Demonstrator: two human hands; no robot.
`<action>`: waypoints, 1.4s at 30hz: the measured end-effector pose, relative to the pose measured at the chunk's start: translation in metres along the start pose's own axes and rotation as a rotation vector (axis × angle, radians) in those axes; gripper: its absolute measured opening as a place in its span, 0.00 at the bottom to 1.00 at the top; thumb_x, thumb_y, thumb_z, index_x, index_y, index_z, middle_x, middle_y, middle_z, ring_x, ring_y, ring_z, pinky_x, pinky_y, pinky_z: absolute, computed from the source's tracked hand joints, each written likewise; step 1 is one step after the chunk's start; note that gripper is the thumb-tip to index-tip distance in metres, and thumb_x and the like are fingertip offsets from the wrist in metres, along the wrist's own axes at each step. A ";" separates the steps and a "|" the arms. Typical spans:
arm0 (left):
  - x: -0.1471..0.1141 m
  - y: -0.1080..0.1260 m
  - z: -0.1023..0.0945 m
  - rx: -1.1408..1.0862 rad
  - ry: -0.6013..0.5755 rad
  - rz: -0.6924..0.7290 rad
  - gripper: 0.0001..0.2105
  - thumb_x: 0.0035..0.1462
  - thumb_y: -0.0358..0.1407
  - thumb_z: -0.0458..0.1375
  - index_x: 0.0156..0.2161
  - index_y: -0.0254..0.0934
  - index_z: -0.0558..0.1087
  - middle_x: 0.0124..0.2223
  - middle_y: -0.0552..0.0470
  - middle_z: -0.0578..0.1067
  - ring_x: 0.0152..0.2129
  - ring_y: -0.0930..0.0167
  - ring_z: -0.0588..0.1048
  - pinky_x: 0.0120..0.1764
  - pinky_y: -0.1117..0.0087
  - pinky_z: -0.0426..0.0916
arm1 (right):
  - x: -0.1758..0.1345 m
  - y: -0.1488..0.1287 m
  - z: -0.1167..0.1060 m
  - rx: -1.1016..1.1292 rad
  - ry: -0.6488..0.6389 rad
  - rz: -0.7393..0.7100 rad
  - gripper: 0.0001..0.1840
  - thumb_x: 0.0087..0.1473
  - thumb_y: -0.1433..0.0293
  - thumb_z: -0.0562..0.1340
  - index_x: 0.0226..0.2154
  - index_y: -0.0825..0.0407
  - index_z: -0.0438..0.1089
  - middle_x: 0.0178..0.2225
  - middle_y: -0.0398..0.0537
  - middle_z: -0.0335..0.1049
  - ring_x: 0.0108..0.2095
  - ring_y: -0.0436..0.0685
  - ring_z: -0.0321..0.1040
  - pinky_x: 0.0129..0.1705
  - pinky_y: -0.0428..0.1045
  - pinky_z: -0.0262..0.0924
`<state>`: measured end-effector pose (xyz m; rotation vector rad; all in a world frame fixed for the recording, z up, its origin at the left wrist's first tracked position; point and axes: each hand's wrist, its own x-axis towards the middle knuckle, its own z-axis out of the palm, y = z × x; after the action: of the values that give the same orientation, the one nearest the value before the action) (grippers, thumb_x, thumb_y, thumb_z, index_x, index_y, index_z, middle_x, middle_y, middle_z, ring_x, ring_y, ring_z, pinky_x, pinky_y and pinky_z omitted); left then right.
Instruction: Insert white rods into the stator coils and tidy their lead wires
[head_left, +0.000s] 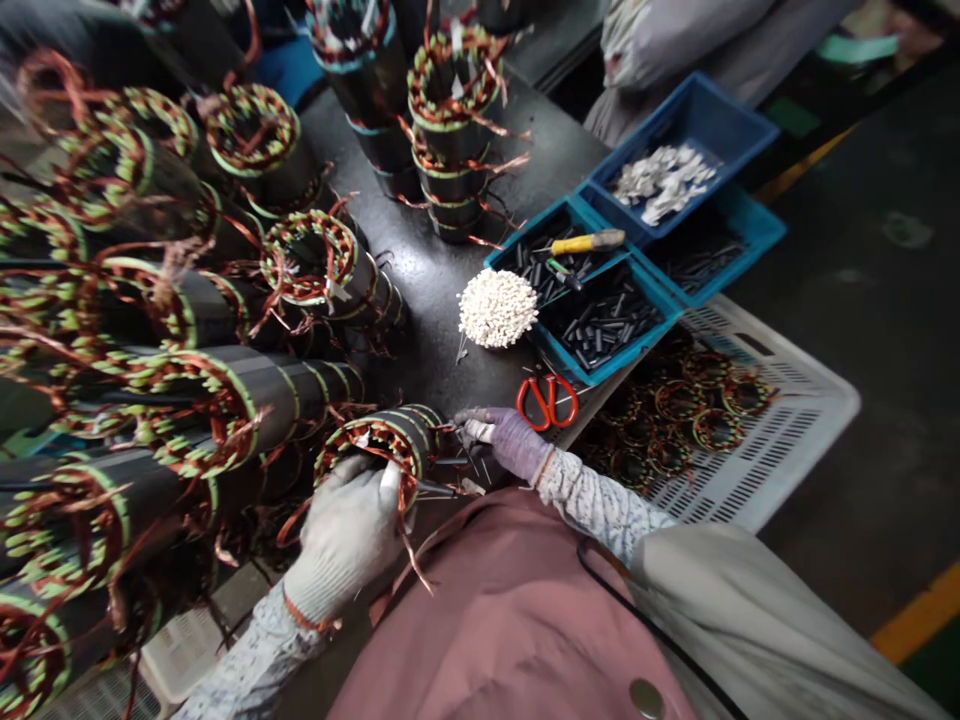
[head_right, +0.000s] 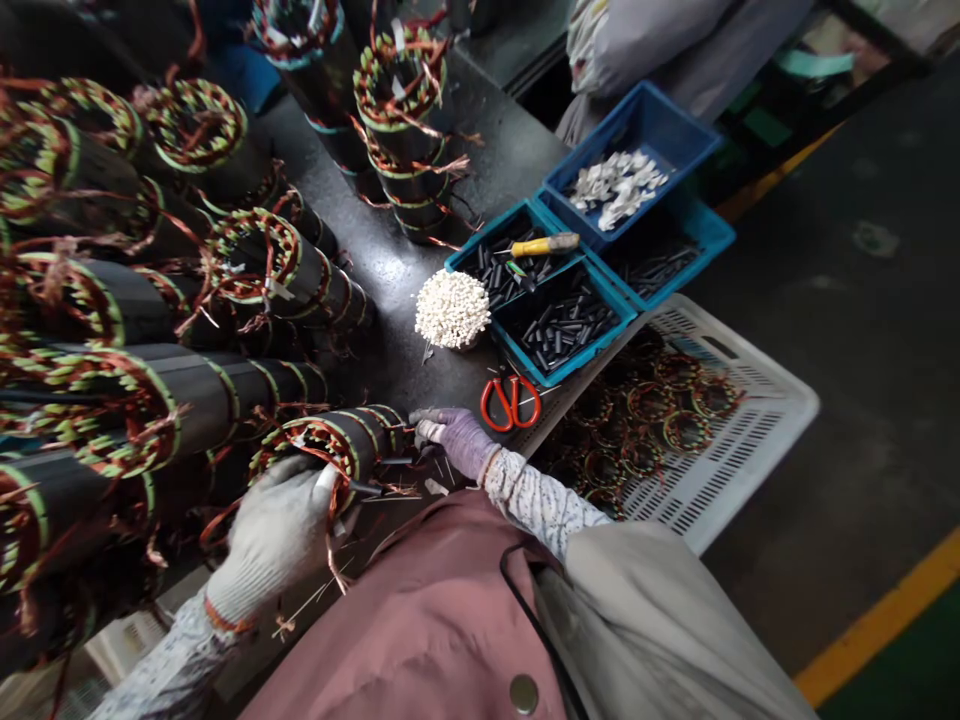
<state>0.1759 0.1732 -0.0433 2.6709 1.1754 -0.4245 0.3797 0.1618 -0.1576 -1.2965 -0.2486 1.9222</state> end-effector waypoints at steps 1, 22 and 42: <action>0.000 0.000 0.000 0.002 0.004 0.003 0.17 0.46 0.30 0.51 0.44 0.33 0.70 0.28 0.46 0.78 0.28 0.62 0.77 0.44 0.59 0.67 | 0.001 0.001 0.001 0.016 -0.002 0.000 0.19 0.31 0.65 0.72 0.30 0.56 0.76 0.21 0.41 0.70 0.22 0.46 0.65 0.26 0.44 0.62; 0.000 0.000 -0.002 -0.020 0.019 0.015 0.15 0.47 0.30 0.51 0.42 0.35 0.70 0.28 0.47 0.77 0.27 0.65 0.76 0.44 0.61 0.67 | 0.007 -0.024 -0.002 -1.221 -0.166 -0.587 0.24 0.50 0.69 0.64 0.51 0.52 0.69 0.45 0.54 0.73 0.45 0.59 0.70 0.47 0.53 0.64; 0.001 -0.001 -0.002 -0.024 0.014 0.037 0.11 0.49 0.33 0.52 0.39 0.35 0.70 0.29 0.47 0.77 0.28 0.64 0.77 0.44 0.61 0.66 | 0.012 -0.021 -0.005 -1.250 -0.148 -0.525 0.14 0.55 0.73 0.59 0.43 0.51 0.74 0.42 0.51 0.76 0.43 0.58 0.72 0.47 0.51 0.64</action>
<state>0.1764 0.1752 -0.0418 2.6746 1.1260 -0.3843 0.3925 0.1830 -0.1565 -1.5442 -1.8705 1.3260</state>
